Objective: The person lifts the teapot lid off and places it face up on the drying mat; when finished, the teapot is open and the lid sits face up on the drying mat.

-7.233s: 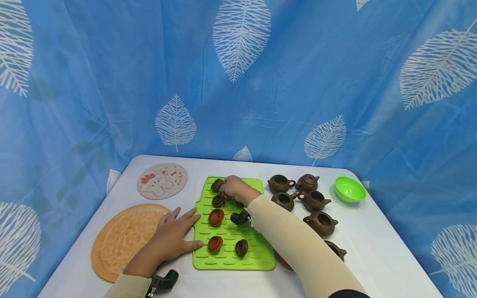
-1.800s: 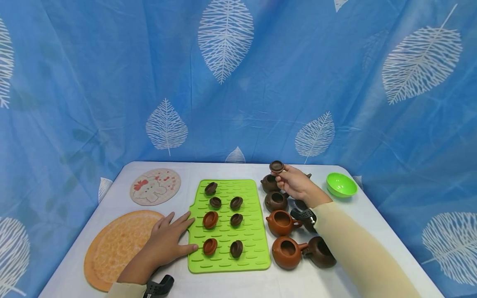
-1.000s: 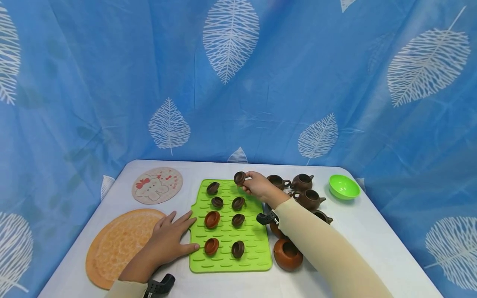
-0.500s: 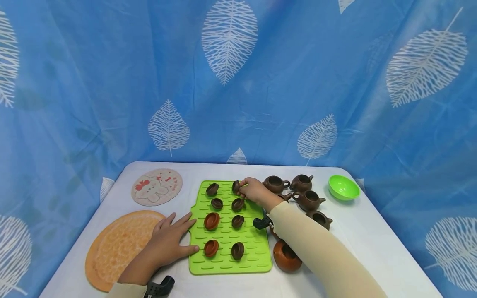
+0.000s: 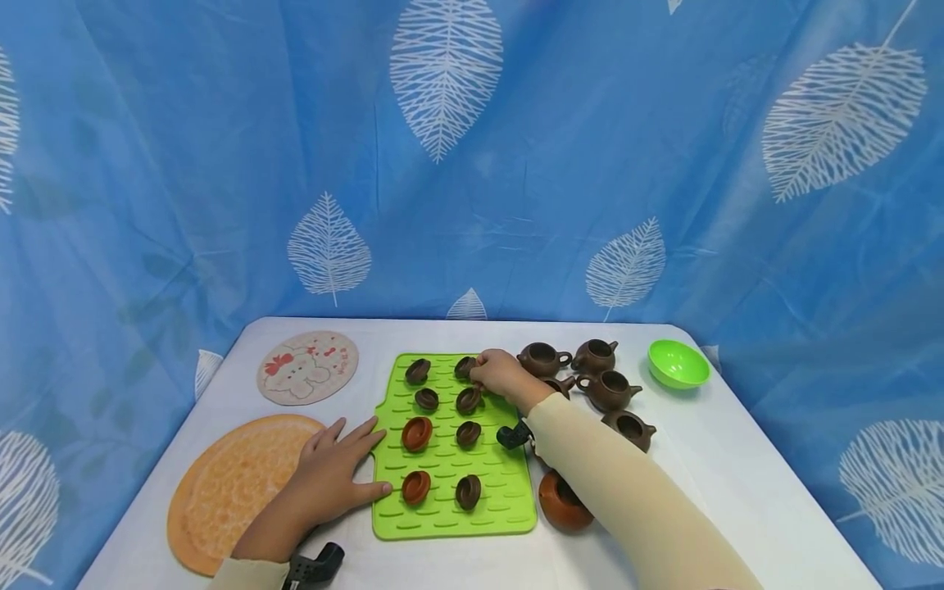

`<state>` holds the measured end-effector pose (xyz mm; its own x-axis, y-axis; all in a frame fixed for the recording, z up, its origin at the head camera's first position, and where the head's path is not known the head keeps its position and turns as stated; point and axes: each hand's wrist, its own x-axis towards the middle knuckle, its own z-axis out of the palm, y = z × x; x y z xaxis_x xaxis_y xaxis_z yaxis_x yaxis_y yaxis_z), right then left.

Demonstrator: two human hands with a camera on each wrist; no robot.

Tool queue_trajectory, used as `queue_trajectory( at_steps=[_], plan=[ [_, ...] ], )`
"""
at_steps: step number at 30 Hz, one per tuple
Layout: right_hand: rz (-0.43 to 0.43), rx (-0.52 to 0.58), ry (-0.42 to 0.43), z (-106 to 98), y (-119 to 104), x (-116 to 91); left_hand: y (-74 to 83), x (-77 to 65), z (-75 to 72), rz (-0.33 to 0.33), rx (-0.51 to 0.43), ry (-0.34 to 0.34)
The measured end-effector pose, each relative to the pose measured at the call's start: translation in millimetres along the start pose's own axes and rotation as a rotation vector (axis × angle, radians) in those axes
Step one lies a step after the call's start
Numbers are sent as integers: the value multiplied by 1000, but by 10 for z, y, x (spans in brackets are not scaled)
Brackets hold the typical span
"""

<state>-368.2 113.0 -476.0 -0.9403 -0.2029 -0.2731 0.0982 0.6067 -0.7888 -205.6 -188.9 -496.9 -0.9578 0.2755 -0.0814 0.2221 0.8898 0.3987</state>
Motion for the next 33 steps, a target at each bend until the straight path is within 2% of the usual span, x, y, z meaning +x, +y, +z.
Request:
queue_trajectory(
  at_steps=[6, 9, 13, 20, 27, 33],
  plan=[
    [50, 32, -45, -7, -10, -5, -30, 8, 27, 6, -1, -10],
    [57, 66, -48, -4, -35, 6, -58, 25, 22, 17, 11, 6],
    [58, 82, -35, 23, -69, 34, -93, 34, 11, 23, 20, 20],
    [84, 121, 4, 92, -100, 25, -105, -9, 13, 9, -5, 5],
    [81, 92, 44, 48, -219, -133, -88, -12, 19, -2, -1, 7],
    [37, 81, 98, -75, -273, -419, -69, -5, 17, -16, -27, -16]
  ],
)
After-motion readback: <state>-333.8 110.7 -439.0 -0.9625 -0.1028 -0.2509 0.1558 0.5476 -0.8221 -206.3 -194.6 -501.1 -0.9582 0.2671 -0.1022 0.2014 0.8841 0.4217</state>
